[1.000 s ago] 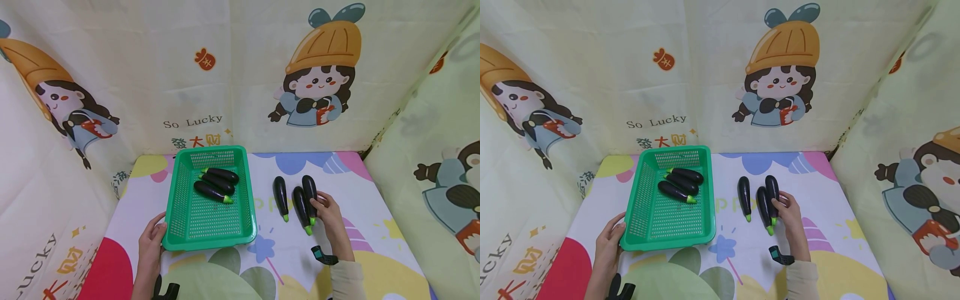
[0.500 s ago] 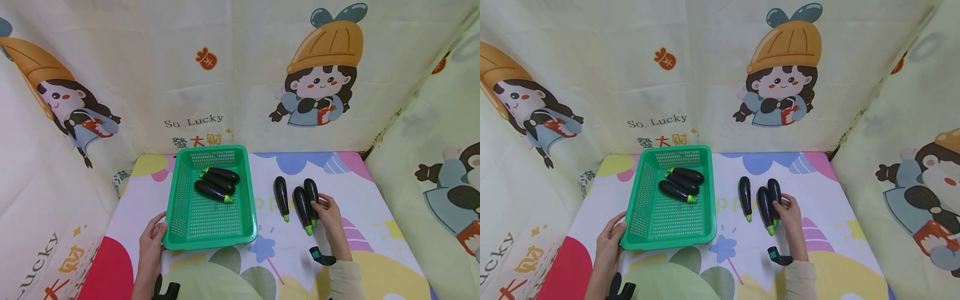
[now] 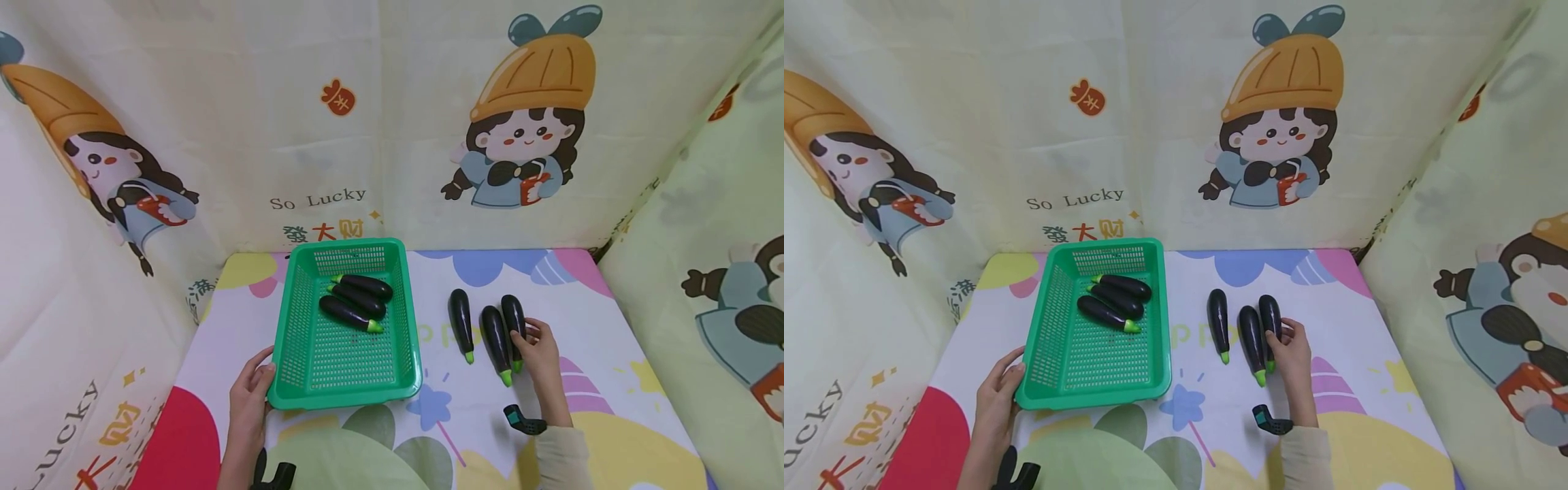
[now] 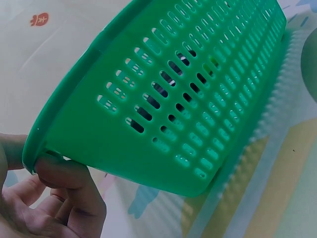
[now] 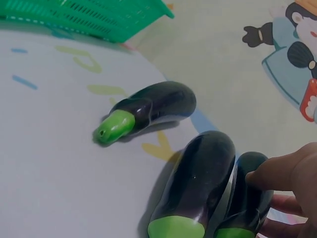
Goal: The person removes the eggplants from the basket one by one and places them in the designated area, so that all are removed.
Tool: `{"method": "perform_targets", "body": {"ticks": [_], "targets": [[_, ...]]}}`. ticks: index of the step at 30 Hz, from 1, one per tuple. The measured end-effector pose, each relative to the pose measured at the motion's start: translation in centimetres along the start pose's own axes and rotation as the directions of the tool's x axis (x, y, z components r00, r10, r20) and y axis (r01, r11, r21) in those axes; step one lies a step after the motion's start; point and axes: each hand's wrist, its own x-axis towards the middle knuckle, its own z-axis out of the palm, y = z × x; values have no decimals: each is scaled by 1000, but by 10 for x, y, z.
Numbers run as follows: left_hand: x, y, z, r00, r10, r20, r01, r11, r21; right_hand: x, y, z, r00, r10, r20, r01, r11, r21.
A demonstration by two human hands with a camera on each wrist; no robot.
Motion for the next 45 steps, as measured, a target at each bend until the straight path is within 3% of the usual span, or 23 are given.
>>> {"method": "perform_targets", "body": {"ticks": [15, 21, 34, 45], "targets": [[-1, 1, 1, 1000, 1, -3, -1, 1000, 6, 3, 2, 2, 998, -62, 19, 65, 977, -204], [-1, 1, 1, 1000, -1, -4, 1, 1000, 11, 1, 3, 5, 994, -107, 11, 107, 966, -235], [-2, 0, 1, 1000, 7, -2, -7, 1000, 1, -5, -2, 4, 993, -115, 27, 118, 949, -292], [0, -1, 0, 1000, 17, 1, -17, 1000, -6, -9, -19, 1, 984, -177, -31, 155, 925, -348]]}}
